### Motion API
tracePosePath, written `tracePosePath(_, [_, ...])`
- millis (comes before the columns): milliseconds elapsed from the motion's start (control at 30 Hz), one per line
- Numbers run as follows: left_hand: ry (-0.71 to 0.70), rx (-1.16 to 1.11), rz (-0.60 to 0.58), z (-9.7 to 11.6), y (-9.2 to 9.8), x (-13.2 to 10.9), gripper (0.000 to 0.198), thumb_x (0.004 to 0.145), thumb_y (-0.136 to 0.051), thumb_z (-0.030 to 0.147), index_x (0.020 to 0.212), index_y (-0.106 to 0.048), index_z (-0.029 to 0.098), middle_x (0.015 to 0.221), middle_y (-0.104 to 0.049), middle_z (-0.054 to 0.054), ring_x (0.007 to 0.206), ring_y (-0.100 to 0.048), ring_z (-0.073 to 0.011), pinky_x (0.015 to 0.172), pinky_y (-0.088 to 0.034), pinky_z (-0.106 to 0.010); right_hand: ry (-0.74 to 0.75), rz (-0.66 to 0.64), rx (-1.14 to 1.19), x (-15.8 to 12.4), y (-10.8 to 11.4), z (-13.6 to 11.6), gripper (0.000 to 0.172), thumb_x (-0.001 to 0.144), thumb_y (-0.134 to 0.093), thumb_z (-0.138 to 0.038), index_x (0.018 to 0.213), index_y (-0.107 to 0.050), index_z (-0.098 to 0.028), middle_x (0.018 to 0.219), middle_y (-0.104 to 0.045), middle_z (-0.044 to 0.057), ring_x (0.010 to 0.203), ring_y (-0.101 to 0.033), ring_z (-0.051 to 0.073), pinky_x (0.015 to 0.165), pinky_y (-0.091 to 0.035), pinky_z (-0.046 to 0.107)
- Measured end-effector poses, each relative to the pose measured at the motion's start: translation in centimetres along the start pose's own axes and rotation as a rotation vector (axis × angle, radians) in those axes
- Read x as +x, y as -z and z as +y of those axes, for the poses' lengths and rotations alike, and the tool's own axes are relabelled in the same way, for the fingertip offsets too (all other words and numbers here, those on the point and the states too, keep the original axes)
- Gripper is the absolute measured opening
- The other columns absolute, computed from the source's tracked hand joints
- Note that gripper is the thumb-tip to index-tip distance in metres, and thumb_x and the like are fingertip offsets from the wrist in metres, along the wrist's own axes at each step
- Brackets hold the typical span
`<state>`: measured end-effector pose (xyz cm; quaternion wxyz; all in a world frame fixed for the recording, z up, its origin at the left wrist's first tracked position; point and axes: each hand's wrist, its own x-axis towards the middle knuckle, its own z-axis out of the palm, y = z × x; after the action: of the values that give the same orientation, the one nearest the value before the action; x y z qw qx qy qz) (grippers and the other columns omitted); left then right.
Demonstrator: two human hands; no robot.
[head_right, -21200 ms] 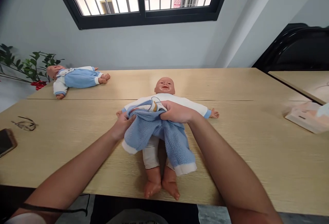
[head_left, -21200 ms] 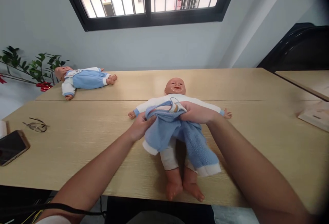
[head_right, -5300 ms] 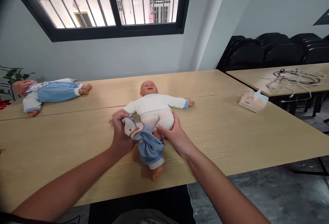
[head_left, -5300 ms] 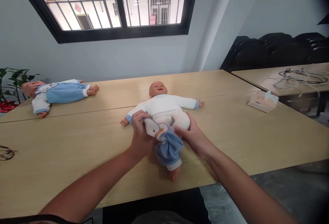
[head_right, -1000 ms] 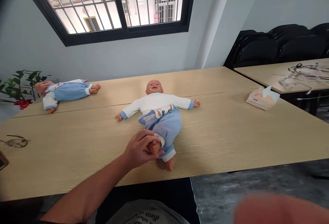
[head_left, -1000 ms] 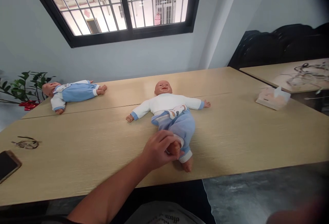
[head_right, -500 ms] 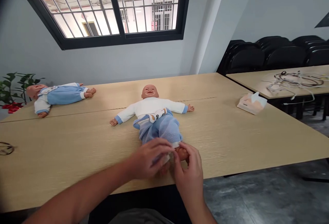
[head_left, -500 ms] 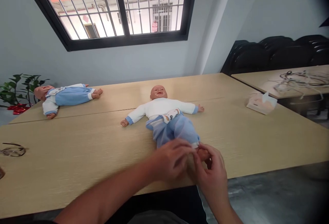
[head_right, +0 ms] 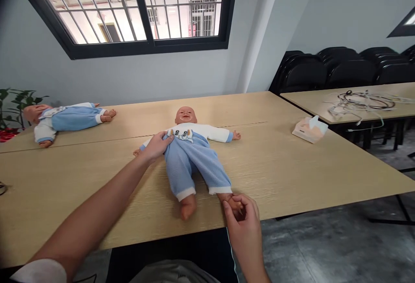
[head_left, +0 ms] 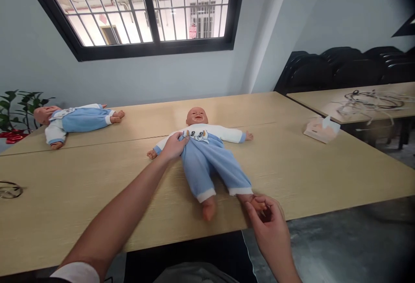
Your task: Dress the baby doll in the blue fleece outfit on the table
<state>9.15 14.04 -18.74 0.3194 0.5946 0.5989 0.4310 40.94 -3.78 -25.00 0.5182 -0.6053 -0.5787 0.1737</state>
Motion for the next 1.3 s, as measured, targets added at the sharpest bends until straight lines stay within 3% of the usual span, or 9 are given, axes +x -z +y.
tracePosePath(133, [-0.014,-0.076,-0.05,-1.3,-0.3,-0.8,0.046,0.084,-0.072,0.05,0.113,-0.065,0.015,0.109,-0.069,-0.008,0.096,-0.061,-0.0217,0.087,-0.048,-0.033,0.119,-0.014,-0.098,1.0,0.4,0.2,0.024,0.091,-0.068,-0.044,0.099,-0.063,-0.022,0.102,-0.065,0.009,0.095,-0.064,0.026,0.083,-0.053,0.042])
tracePosePath(300, [-0.043,0.0,0.38,-2.5,0.6,-5.1,0.037,0.089,-0.066,0.04,0.118,-0.059,0.017,0.113,-0.064,-0.009,0.103,-0.06,-0.0223,0.093,-0.047,-0.035,0.321,0.046,-0.25,0.5,0.4,-0.7,0.018,0.095,-0.064,-0.036,0.107,-0.062,-0.022,0.107,-0.065,0.011,0.104,-0.064,0.031,0.087,-0.053,0.049])
tracePosePath(400, [-0.041,0.057,0.172,-2.8,1.0,-7.9,0.019,0.091,-0.058,0.032,0.102,-0.065,0.02,0.104,-0.069,-0.008,0.097,-0.062,-0.024,0.091,-0.048,-0.038,0.59,0.165,-0.335,-1.9,-0.6,-2.1,0.022,0.09,-0.07,-0.024,0.109,-0.063,-0.026,0.105,-0.064,0.008,0.105,-0.065,0.03,0.09,-0.053,0.049])
tracePosePath(500, [-0.036,-0.028,-0.057,-3.1,0.3,-8.9,0.025,0.084,-0.065,0.028,0.108,-0.07,0.022,0.112,-0.074,-0.008,0.107,-0.064,-0.0279,0.097,-0.047,-0.04,0.775,-0.1,-0.279,-4.7,-2.5,-3.8,0.029,0.089,-0.069,-0.018,0.115,-0.062,-0.028,0.102,-0.067,0.005,0.098,-0.067,0.025,0.087,-0.059,0.042])
tracePosePath(633, [0.081,-0.346,-0.084,-3.6,-1.0,-7.7,0.038,0.078,-0.065,0.025,0.115,-0.068,0.019,0.113,-0.074,-0.007,0.105,-0.064,-0.0252,0.095,-0.047,-0.036,0.56,-0.278,-0.312,-6.2,-5.2,-5.2,0.036,0.092,-0.064,-0.025,0.128,-0.059,-0.023,0.121,-0.065,0.014,0.108,-0.067,0.032,0.086,-0.062,0.049])
tracePosePath(900, [0.099,-0.57,0.064,-3.7,-0.9,-7.0,0.023,0.078,-0.07,0.029,0.098,-0.063,0.02,0.095,-0.066,0.0,0.09,-0.06,-0.0158,0.082,-0.047,-0.026,0.507,-0.247,-0.329,-4.2,-6.4,-4.5,0.058,0.084,-0.059,-0.015,0.141,-0.052,-0.018,0.13,-0.064,0.018,0.116,-0.065,0.035,0.091,-0.061,0.052])
tracePosePath(1033, [0.186,-0.728,0.158,-3.3,-1.7,-8.0,0.028,0.088,-0.061,0.038,0.113,-0.059,0.025,0.119,-0.066,-0.005,0.104,-0.064,-0.0177,0.083,-0.053,-0.029,0.439,-0.169,-0.184,-1.8,-5.9,-5.4,0.05,0.082,-0.056,-0.016,0.132,-0.059,-0.019,0.12,-0.07,0.014,0.109,-0.07,0.031,0.092,-0.059,0.047])
tracePosePath(1167, [0.328,-0.942,-0.02,-2.3,-3.0,-9.2,0.034,0.082,-0.068,0.023,0.116,-0.067,0.021,0.124,-0.07,-0.01,0.106,-0.068,-0.02,0.089,-0.056,-0.033,0.172,-0.159,0.018,1.4,-4.5,-7.9,0.027,0.092,-0.056,-0.033,0.114,-0.067,-0.019,0.101,-0.077,0.008,0.085,-0.073,0.024,0.073,-0.059,0.032])
tracePosePath(1300, [0.394,-1.101,-0.101,-1.0,-3.9,-10.0,0.025,0.078,-0.075,0.017,0.102,-0.073,0.019,0.109,-0.075,-0.006,0.096,-0.068,-0.0154,0.086,-0.052,-0.026,0.123,-0.139,-0.098,5.2,-2.7,-11.0,0.034,0.093,-0.059,-0.053,0.089,-0.067,-0.02,0.063,-0.065,0.0,0.054,-0.058,0.018,0.053,-0.042,0.028])
